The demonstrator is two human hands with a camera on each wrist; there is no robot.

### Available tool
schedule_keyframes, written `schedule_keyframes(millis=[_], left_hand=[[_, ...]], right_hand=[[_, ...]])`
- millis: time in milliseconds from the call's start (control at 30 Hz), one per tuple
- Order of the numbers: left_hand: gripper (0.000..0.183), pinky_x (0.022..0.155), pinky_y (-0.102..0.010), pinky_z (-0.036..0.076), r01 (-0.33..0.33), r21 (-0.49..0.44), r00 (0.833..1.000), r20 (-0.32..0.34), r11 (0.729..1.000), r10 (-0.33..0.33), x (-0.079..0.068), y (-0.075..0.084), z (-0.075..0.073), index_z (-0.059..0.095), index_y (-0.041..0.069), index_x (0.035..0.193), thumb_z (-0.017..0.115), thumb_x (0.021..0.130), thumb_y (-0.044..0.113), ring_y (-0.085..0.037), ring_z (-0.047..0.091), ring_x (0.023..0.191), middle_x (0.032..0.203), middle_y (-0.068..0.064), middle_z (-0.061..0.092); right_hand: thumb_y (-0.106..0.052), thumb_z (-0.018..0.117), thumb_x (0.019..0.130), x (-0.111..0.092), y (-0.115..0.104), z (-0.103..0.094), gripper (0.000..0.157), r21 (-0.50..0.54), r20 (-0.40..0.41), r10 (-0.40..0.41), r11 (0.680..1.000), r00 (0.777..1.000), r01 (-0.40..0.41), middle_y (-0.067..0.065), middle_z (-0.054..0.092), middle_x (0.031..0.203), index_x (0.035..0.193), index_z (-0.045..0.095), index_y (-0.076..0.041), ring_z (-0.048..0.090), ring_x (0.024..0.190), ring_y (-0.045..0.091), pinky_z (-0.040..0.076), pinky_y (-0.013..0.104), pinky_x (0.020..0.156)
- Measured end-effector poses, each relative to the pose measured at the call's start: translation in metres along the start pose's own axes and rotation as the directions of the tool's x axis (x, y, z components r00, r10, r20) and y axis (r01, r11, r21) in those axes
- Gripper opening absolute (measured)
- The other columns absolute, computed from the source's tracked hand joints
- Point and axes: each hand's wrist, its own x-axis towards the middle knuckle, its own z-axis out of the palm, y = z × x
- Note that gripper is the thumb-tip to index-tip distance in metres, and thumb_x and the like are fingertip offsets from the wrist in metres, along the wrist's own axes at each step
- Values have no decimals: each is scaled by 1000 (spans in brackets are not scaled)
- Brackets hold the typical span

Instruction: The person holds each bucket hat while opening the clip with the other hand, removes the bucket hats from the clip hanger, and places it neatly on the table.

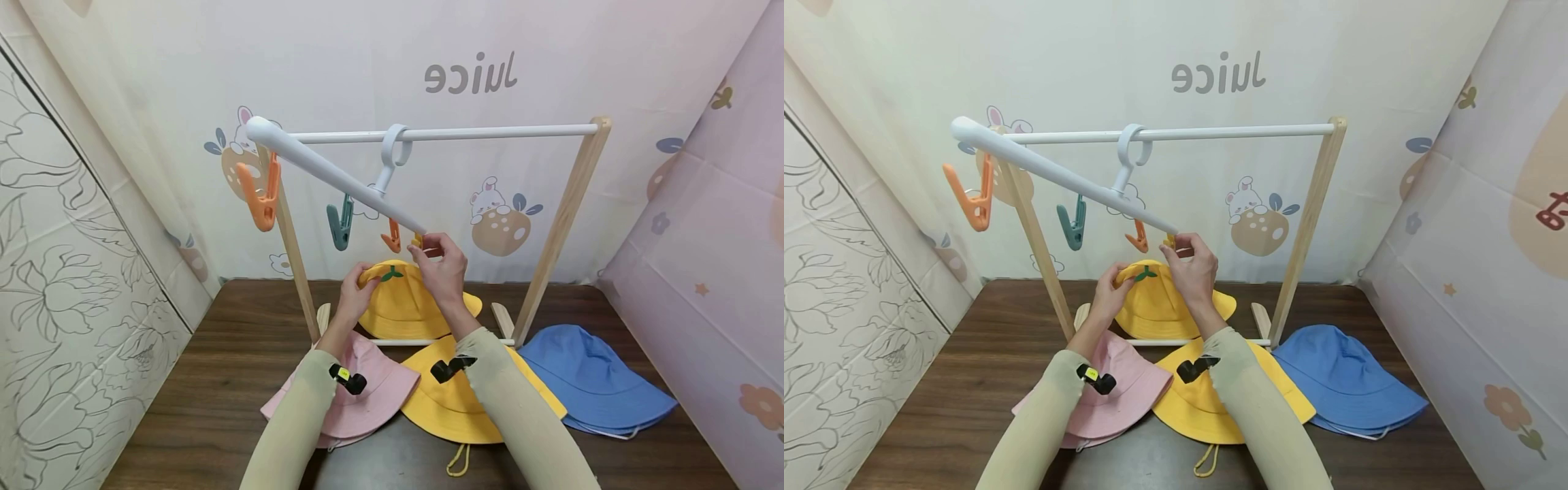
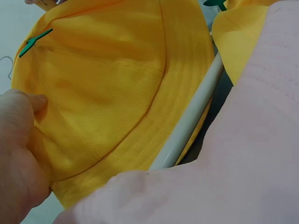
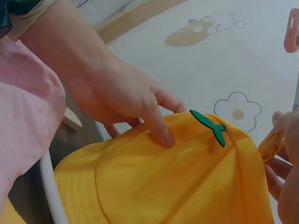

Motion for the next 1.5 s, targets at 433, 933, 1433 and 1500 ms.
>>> schedule_keyframes(millis=[433,933,1433,1500], left_hand=[[15,94,-34,63,26,-44,1000,7,999,-25,1,-7,-4,77,38,116,84,104,30,-21,73,112,115,10,76],[20,90,-30,64,-49,-14,999,8,999,49,0,-16,-6,78,35,119,85,102,44,-20,73,107,118,6,77],[26,93,-33,62,-143,-57,988,49,988,146,-56,78,-18,77,17,122,78,107,38,-21,69,106,118,-5,76],[26,94,-32,61,-148,-55,988,46,987,151,-59,81,-19,77,16,121,79,107,38,-21,69,106,117,-5,76]], right_hand=[[-18,91,97,2,1,-1,30,4,-11,12,1000,1000,-12,21,82,113,116,76,-1,79,99,38,53,14,78],[-17,94,94,1,0,-1,35,-4,-29,16,1000,999,-16,22,80,113,117,73,-1,79,98,39,54,16,81],[-18,95,93,3,-3,-5,38,13,-41,65,998,997,-65,22,79,109,117,71,-1,77,94,33,54,14,79],[-18,95,93,3,-4,-6,37,20,-45,72,997,996,-71,22,79,109,117,71,-1,76,91,27,55,13,78]])
